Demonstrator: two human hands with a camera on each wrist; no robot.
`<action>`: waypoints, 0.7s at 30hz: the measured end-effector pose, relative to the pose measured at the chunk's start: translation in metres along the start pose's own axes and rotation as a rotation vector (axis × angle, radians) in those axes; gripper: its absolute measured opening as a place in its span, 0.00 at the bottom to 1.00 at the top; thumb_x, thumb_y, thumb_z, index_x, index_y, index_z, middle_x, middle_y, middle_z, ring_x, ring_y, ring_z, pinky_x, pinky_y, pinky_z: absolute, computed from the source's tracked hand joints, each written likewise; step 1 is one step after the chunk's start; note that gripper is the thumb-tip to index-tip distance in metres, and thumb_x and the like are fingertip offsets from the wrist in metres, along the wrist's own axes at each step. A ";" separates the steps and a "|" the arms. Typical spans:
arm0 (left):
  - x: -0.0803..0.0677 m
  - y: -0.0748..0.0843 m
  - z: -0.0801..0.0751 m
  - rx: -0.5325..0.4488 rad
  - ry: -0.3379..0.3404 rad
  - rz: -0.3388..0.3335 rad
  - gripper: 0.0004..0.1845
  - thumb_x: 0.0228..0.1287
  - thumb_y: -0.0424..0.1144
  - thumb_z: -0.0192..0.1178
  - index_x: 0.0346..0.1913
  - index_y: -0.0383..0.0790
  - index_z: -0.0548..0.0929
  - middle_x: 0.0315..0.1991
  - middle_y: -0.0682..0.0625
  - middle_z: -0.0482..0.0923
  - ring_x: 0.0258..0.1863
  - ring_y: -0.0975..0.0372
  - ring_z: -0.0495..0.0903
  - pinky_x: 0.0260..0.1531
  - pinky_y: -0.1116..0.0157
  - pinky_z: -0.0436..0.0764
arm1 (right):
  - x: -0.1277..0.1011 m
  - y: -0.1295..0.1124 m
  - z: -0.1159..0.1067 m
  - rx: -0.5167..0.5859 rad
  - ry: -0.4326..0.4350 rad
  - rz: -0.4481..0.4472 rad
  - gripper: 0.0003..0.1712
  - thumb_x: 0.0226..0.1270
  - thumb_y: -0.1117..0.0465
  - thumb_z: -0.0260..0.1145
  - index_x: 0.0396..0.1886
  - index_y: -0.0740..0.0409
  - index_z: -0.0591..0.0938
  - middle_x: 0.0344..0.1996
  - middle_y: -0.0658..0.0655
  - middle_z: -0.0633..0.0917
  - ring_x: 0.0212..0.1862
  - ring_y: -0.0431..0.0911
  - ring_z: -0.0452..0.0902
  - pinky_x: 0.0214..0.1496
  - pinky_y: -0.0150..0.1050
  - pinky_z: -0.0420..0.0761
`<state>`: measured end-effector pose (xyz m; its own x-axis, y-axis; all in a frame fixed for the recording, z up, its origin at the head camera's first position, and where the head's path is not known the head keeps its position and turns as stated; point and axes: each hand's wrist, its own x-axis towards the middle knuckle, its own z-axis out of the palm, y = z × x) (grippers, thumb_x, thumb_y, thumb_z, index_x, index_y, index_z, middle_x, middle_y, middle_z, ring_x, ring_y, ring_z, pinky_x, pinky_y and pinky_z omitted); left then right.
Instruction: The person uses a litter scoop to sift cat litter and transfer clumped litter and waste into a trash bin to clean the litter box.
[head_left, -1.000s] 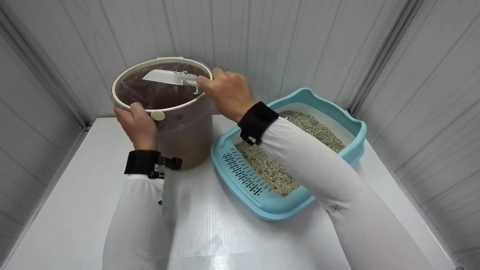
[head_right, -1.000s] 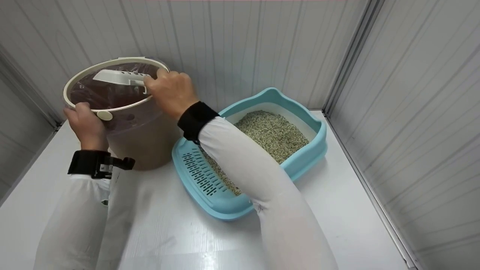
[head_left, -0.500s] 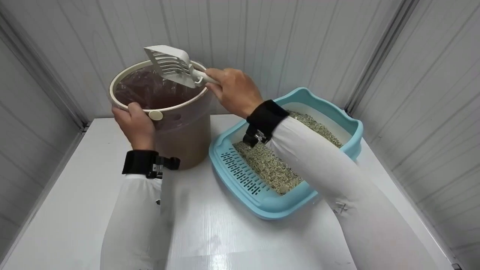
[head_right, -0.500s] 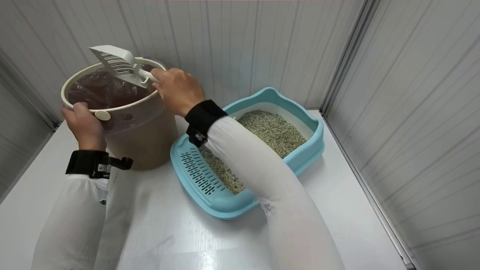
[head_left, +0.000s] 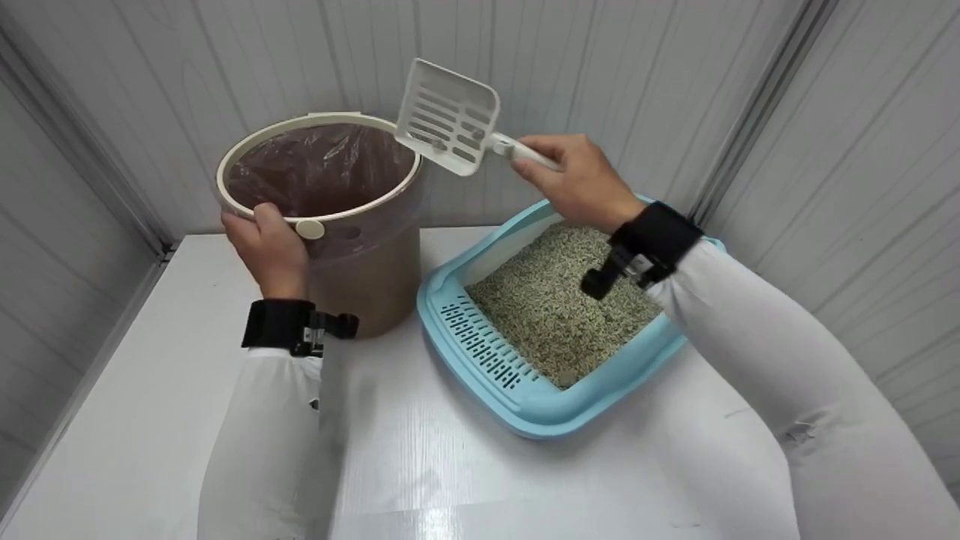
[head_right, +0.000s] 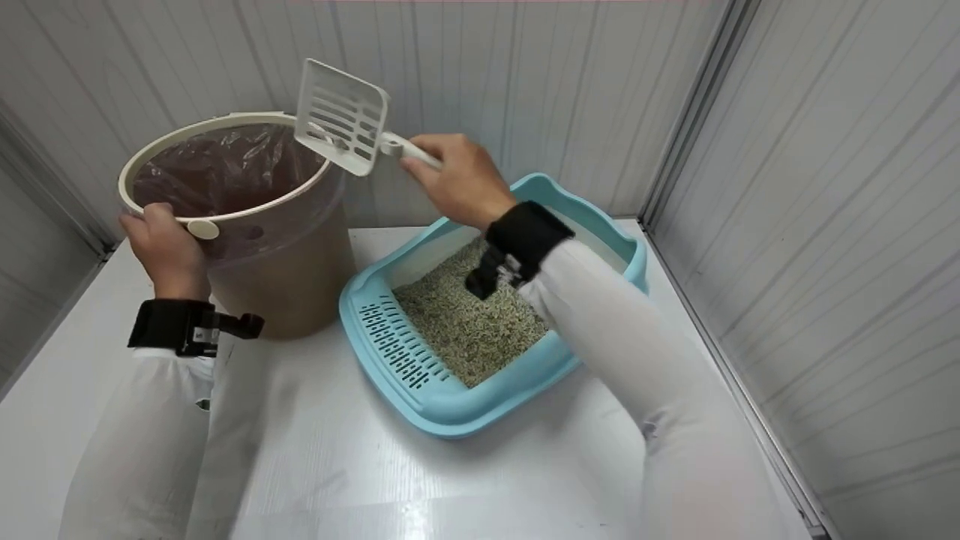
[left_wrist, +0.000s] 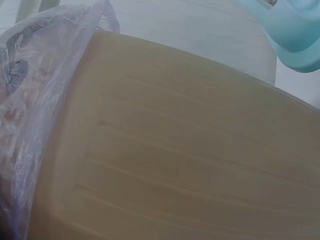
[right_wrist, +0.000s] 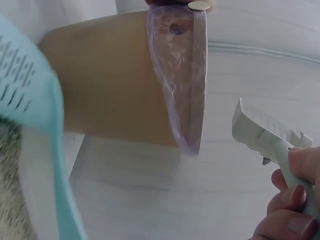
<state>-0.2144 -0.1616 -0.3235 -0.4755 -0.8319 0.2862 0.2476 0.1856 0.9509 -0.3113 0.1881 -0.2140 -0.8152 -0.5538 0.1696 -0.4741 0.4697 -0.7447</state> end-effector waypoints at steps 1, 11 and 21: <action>0.000 0.000 0.000 -0.012 -0.001 0.005 0.30 0.72 0.33 0.39 0.77 0.34 0.63 0.70 0.39 0.72 0.68 0.57 0.74 0.67 0.75 0.70 | -0.007 0.006 -0.009 -0.007 -0.001 0.020 0.20 0.80 0.46 0.62 0.65 0.41 0.83 0.40 0.49 0.83 0.23 0.36 0.64 0.22 0.30 0.69; 0.004 -0.001 -0.007 0.002 0.014 -0.008 0.29 0.73 0.34 0.38 0.75 0.36 0.64 0.69 0.40 0.73 0.66 0.58 0.75 0.65 0.75 0.70 | -0.056 0.082 -0.060 -0.158 -0.077 0.160 0.24 0.80 0.42 0.61 0.63 0.48 0.86 0.34 0.48 0.80 0.26 0.36 0.65 0.29 0.32 0.68; -0.004 0.010 -0.016 0.029 0.011 -0.036 0.28 0.73 0.34 0.38 0.74 0.33 0.64 0.69 0.38 0.71 0.66 0.56 0.74 0.65 0.75 0.69 | -0.074 0.125 -0.081 -0.442 -0.344 0.205 0.22 0.82 0.48 0.58 0.53 0.57 0.90 0.14 0.45 0.67 0.22 0.39 0.63 0.32 0.37 0.67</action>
<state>-0.1968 -0.1647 -0.3168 -0.4742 -0.8439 0.2508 0.2062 0.1705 0.9635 -0.3369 0.3439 -0.2679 -0.7852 -0.5775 -0.2233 -0.4718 0.7916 -0.3883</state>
